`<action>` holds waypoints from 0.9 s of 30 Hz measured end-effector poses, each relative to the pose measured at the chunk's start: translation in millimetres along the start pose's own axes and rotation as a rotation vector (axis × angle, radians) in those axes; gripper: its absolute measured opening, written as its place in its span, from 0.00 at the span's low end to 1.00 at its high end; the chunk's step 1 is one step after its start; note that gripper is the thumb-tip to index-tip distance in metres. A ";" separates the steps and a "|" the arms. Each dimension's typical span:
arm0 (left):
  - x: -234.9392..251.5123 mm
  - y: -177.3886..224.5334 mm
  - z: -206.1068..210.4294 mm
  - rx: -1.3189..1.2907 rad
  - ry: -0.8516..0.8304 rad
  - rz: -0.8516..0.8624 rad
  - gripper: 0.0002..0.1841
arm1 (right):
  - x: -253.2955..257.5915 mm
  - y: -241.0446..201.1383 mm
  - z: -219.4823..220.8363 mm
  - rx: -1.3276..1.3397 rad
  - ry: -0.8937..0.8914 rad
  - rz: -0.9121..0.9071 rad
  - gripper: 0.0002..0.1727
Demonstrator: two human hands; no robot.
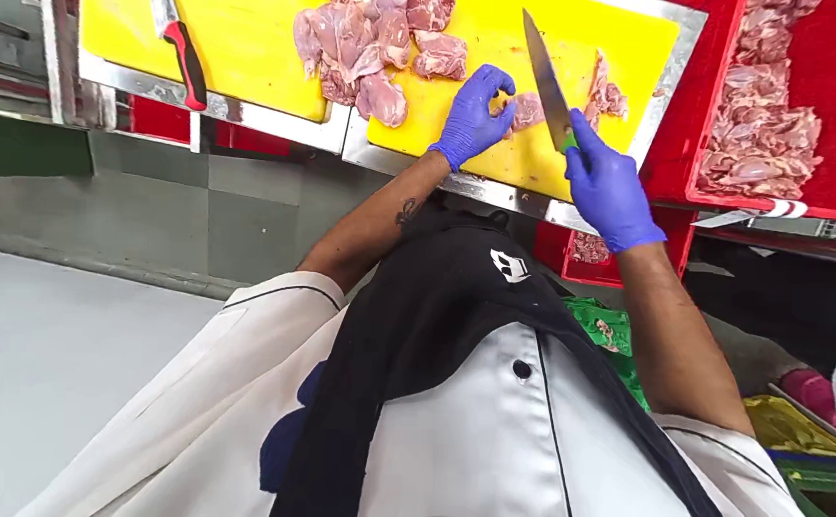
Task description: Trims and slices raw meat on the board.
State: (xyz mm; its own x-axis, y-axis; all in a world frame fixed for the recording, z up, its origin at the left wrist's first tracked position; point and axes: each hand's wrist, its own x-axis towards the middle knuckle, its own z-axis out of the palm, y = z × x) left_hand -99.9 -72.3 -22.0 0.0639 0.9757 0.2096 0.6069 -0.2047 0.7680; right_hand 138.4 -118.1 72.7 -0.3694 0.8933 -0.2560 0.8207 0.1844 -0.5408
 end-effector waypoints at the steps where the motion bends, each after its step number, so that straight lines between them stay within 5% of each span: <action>1: 1.8 0.5 2.9 0.034 -0.040 0.019 0.12 | -11.3 4.2 -5.3 -0.064 -0.022 0.003 0.30; 7: 6.5 -1.6 17.3 0.238 -0.146 0.059 0.12 | -34.5 20.2 -6.9 -0.227 -0.141 -0.004 0.31; 15: 5.2 9.7 5.5 0.298 -0.309 0.074 0.14 | 84.0 -0.6 32.4 -0.034 -0.045 -0.070 0.29; 20: 25.4 4.1 -9.5 0.107 -0.296 0.123 0.13 | 14.5 11.2 -3.2 0.184 0.090 0.079 0.29; 27: 50.3 1.1 12.6 0.196 -0.447 0.288 0.12 | -66.2 -2.5 0.4 -0.146 -0.059 0.138 0.31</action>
State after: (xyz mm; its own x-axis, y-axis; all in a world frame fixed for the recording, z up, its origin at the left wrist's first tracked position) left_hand -86.1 -22.5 -18.2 0.5519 0.8295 0.0851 0.6484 -0.4911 0.5817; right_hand 160.7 -177.8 90.7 -0.2703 0.8896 -0.3682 0.9182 0.1232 -0.3764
